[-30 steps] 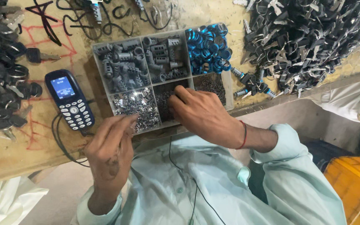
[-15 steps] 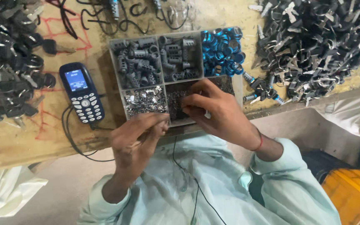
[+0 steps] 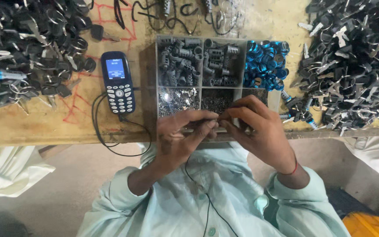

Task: The person sits at a workbench assembling key heads by hand. They repeatedly pick a small metal pin from a compartment box, insert it into a plastic key head, press a blue cap onto the assembly, and place the finished key head with the piles of keys on the bench.

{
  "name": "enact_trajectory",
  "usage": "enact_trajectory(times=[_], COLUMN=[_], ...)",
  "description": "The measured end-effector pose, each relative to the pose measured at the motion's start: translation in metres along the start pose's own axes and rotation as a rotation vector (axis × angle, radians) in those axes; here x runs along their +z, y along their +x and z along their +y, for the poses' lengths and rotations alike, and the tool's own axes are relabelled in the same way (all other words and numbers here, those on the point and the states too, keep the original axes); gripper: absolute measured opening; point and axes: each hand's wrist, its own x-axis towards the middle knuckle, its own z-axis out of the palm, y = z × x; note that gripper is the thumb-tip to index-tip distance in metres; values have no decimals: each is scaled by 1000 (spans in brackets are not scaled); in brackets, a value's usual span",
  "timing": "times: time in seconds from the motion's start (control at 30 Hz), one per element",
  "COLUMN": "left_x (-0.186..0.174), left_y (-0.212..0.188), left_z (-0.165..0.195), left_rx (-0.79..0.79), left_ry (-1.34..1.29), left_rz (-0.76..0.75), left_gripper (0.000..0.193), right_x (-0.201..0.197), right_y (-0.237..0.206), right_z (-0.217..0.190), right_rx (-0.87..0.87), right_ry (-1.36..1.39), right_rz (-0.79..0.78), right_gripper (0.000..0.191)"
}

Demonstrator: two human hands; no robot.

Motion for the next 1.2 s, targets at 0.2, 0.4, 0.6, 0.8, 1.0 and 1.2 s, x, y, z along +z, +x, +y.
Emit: enact_trajectory(times=[0.2,0.4,0.6,0.8,1.0,1.2], left_x=[-12,-16,-16,-15,-1,2], left_y=[1,2,4,2,0,1], left_z=[6,13,14,13,6,4], left_rx=[83,83,87,50,237,382], left_ry=[120,154,177,154,216,223], left_rz=[18,-27,-48,-30,91,18], left_gripper=[14,14,14,14,14,20], right_x=[9,11,13,13,10,23], right_y=[28,31,29,22,2,-11], right_z=[-10,-9,-7,-3,-7,-5], right_rx=[-11,-44,-44,-11,234,322], right_ry=[-492,-509,-490,-252,821,943], right_rz=[-215,-225,-221,-143,-232,-133], right_gripper=[16,18,16,15,24,25])
